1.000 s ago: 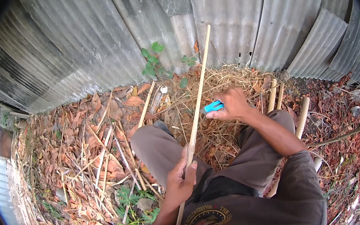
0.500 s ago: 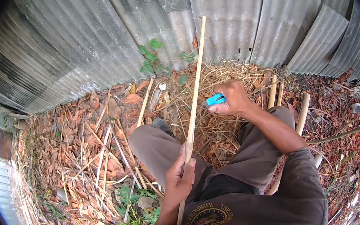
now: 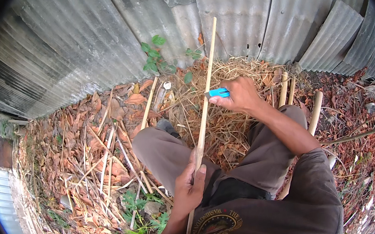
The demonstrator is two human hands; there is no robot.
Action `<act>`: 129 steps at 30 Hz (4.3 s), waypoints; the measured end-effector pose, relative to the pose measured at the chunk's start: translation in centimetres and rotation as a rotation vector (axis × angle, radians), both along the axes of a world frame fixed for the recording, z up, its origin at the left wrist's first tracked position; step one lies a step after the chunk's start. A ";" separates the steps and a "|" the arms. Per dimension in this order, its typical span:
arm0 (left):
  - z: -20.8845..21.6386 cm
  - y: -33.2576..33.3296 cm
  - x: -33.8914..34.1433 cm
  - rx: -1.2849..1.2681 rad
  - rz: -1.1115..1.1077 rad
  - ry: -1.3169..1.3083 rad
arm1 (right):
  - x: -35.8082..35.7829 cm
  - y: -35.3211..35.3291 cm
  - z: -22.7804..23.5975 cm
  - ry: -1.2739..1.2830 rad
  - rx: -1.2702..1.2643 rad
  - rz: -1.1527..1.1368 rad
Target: The person sits on the ground and uses a blue utility knife to shave the bark off a long wooden stick. They rotate the stick and scrape the surface repeatedly. Later, they switch to using a machete to continue shaving the stick.
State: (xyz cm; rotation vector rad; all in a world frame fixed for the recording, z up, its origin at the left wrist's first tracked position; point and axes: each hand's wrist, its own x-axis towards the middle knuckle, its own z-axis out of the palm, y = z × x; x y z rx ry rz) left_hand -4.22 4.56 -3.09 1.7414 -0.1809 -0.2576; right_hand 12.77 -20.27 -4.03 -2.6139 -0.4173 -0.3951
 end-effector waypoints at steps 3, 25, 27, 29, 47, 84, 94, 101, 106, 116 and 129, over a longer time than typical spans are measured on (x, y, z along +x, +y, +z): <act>1.4 -0.3 -0.1 -0.004 0.007 0.081 | 1.0 -1.0 -0.1 -0.127 -0.082 0.037; 1.5 0.0 -1.3 -0.076 -0.122 0.404 | 8.4 -16.4 -1.0 0.064 0.146 -0.672; 0.9 0.3 1.3 -0.279 -0.028 0.509 | 5.5 -12.7 -0.7 0.136 0.057 -0.476; -0.5 0.6 2.8 -0.545 0.046 0.502 | 3.3 -8.9 0.7 0.119 0.004 -0.244; 1.5 -1.5 0.6 -0.949 -0.118 0.728 | 4.4 -5.3 2.7 0.060 -0.022 -0.215; 0.2 1.0 -0.3 -0.791 -0.012 0.615 | 5.0 -9.0 0.7 0.148 0.041 -0.381; 1.1 -1.3 1.9 -0.695 -0.061 0.534 | 1.4 -2.3 0.5 -0.074 -0.017 0.001; 1.2 -1.5 2.1 -0.687 -0.117 0.564 | 5.0 -4.8 0.7 -0.120 -0.094 -0.175; 1.2 -1.2 1.7 -0.663 -0.120 0.562 | 5.5 -4.9 1.2 -0.114 -0.074 -0.221; 0.5 -0.2 1.6 -0.655 -0.064 0.566 | 4.6 -2.8 -0.9 -0.017 -0.079 -0.106; 0.5 0.1 -1.1 -0.623 -0.202 0.667 | 9.8 -10.7 0.6 0.007 -0.053 -0.515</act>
